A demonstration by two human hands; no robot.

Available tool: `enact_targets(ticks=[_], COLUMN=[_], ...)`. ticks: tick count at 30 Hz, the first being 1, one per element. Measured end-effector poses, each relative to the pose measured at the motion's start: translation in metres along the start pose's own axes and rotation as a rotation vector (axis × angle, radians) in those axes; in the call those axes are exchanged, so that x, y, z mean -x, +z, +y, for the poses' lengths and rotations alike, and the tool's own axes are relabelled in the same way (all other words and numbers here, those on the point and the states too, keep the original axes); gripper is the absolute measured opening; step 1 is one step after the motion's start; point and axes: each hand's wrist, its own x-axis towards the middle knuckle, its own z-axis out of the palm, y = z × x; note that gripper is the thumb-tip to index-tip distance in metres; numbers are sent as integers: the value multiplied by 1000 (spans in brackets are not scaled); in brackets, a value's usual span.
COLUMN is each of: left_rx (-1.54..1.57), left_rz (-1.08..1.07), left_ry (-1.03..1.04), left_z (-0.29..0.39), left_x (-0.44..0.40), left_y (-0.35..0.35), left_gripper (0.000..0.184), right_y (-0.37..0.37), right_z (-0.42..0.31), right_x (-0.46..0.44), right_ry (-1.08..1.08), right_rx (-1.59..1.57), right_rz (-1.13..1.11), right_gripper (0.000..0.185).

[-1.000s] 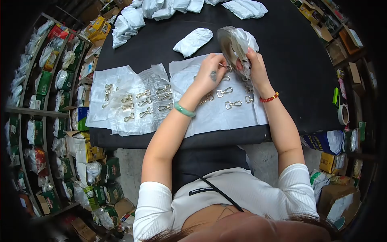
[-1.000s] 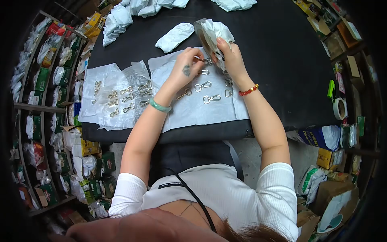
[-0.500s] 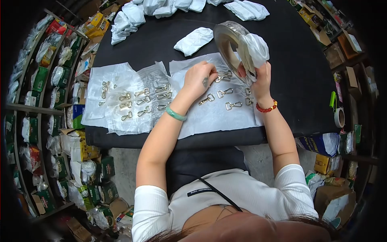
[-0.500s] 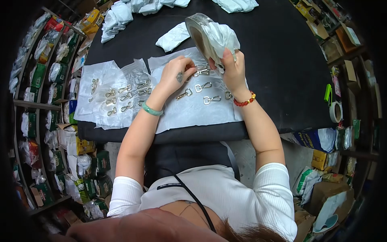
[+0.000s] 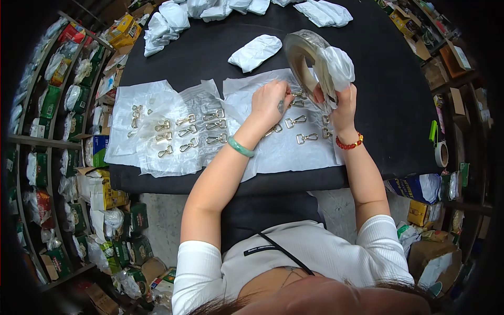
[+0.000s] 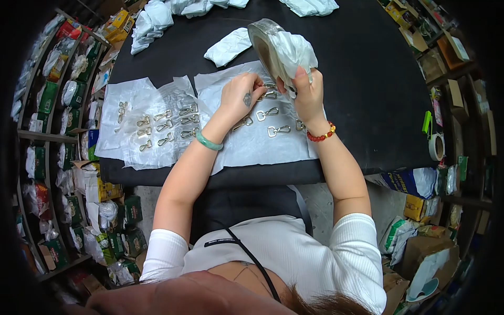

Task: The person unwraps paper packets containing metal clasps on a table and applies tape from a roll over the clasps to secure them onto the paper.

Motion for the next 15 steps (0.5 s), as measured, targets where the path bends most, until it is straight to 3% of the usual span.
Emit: enact_targets(ticks=[7,11,15], left_rx=[-14,28,-89], left_rz=[4,78,94], left_ry=[-13,110,174], left_z=[-2,1,8], left_x=[4,11,11], left_y=[1,-6,2], left_gripper=[12,12,11], right_y=[1,4,-1], right_z=[12,-2,5], right_x=[3,6,0], right_ry=[108,66,113], right_rx=[160,56,112], right_rz=[-142,-32,-57], right_gripper=[44,43,43])
